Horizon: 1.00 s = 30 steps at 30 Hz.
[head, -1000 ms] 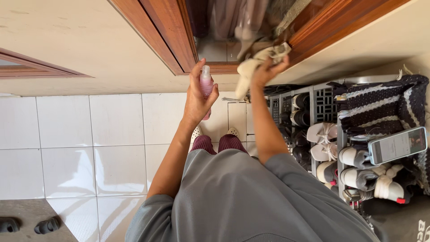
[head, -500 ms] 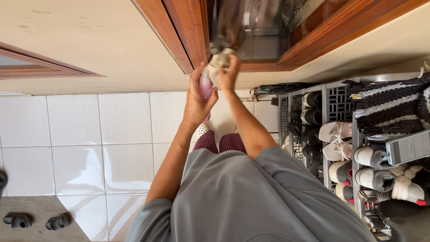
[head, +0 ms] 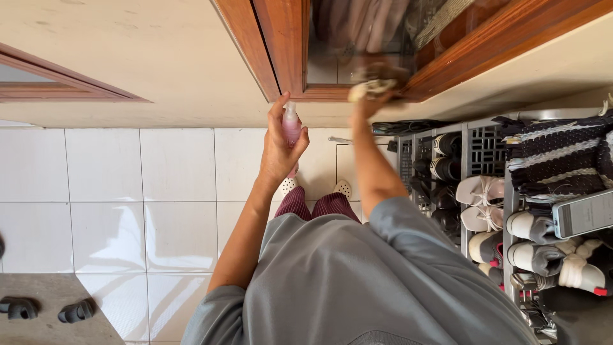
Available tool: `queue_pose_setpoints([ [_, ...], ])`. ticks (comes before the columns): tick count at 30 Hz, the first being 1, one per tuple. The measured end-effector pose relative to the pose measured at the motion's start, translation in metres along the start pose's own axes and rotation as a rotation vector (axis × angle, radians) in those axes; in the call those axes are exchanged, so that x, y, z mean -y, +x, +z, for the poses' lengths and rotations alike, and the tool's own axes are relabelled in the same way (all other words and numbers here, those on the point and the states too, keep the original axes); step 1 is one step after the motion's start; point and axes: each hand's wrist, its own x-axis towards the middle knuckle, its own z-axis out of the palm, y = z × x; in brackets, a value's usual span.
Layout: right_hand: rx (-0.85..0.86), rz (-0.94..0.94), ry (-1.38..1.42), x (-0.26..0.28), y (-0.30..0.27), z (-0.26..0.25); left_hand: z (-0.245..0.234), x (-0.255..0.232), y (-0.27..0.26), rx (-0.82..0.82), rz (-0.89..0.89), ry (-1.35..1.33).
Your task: The person cleans a small window within a wooden frame by spraying a pink liquid from a bottle onto the glass and wiping it with a cloth.
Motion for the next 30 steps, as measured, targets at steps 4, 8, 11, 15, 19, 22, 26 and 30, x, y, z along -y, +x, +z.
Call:
queue_pose_setpoints([
  [4,0.265,0.287,0.042,-0.035,-0.061,0.053,0.004,-0.002,0.002,0.004,0.048,0.003],
  [8,0.274,0.600,-0.012,-0.036,-0.072,0.062,0.004,-0.001,0.004,-0.040,0.148,0.032],
  [11,0.320,0.517,0.102,-0.013,-0.042,0.042,0.009,-0.003,0.006,-0.035,0.148,-0.018],
  [15,0.349,0.549,0.377,0.039,0.017,-0.008,0.019,-0.013,0.007,0.015,0.025,-0.039],
  [19,0.179,0.569,0.585,0.079,0.057,-0.034,0.028,-0.024,0.004,0.017,0.046,-0.058],
  [22,0.048,0.346,0.463,0.072,0.046,-0.015,0.034,-0.025,0.000,-0.012,0.047,-0.045],
  [26,0.226,0.100,0.485,0.036,-0.017,0.038,0.040,-0.024,-0.002,-0.030,0.012,-0.065],
  [30,0.484,0.024,0.106,0.029,-0.075,0.075,0.044,-0.027,0.001,-0.044,0.102,-0.057],
])
